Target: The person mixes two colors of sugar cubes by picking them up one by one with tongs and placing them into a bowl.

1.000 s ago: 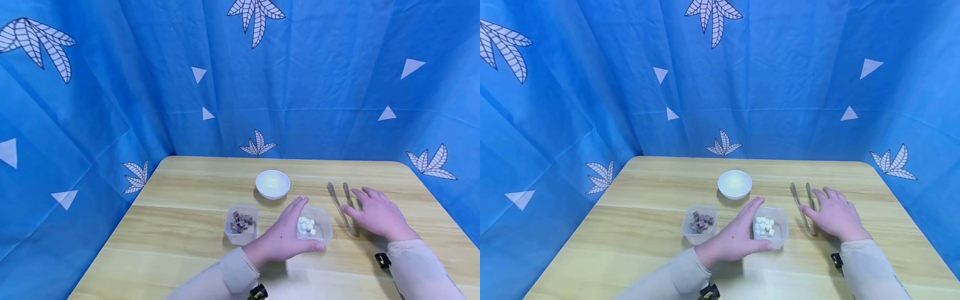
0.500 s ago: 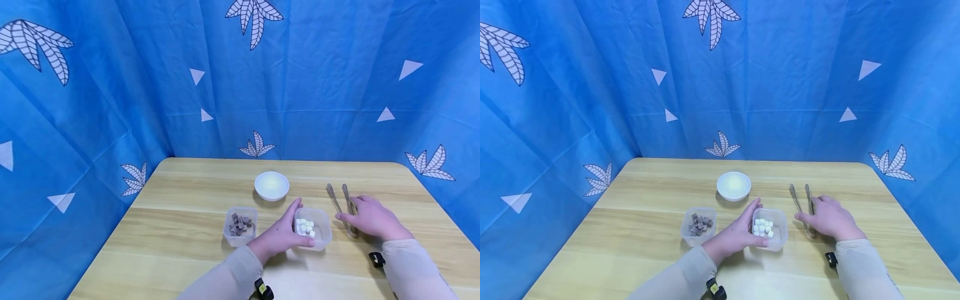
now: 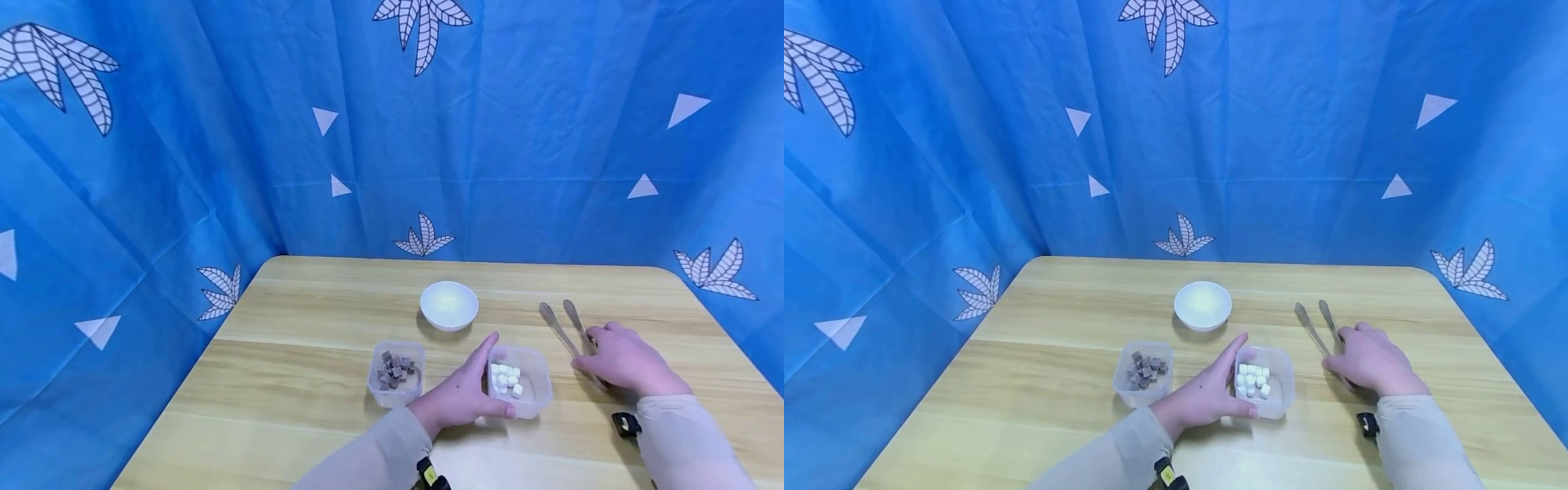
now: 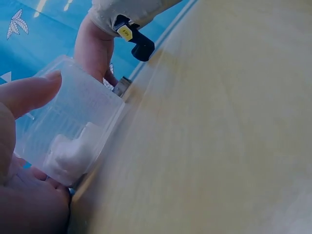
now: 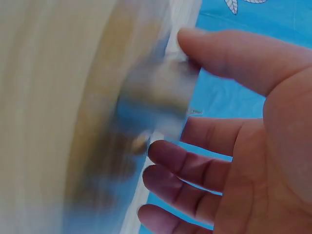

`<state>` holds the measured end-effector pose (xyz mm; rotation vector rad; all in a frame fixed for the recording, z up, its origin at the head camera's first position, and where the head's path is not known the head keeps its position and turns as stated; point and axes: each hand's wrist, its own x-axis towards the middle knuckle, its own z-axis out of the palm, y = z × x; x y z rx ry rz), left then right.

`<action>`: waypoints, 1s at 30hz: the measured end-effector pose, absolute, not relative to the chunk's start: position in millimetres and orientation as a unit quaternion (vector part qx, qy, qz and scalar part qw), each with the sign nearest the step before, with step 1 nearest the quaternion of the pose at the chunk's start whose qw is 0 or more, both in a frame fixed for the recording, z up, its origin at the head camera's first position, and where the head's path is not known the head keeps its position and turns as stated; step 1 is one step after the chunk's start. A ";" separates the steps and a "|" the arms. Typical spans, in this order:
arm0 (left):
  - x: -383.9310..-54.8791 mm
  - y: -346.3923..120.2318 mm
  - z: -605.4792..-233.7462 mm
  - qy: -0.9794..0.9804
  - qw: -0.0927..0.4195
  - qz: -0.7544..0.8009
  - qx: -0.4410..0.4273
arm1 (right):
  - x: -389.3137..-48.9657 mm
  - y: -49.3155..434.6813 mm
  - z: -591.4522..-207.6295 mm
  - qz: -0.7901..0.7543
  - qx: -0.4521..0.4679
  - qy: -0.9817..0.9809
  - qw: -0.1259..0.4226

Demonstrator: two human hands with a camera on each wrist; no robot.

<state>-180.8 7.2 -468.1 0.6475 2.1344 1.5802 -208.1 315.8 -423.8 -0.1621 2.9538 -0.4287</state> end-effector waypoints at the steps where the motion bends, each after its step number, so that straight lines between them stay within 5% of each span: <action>1: -180.4 6.9 -468.3 0.769 0.199 0.561 0.231 | -208.6 316.9 -423.3 -0.145 -0.056 0.985 0.078; 30: -184.0 7.5 -471.2 0.763 0.204 0.570 0.228 | -213.6 345.2 -422.5 -0.204 -0.116 0.972 0.022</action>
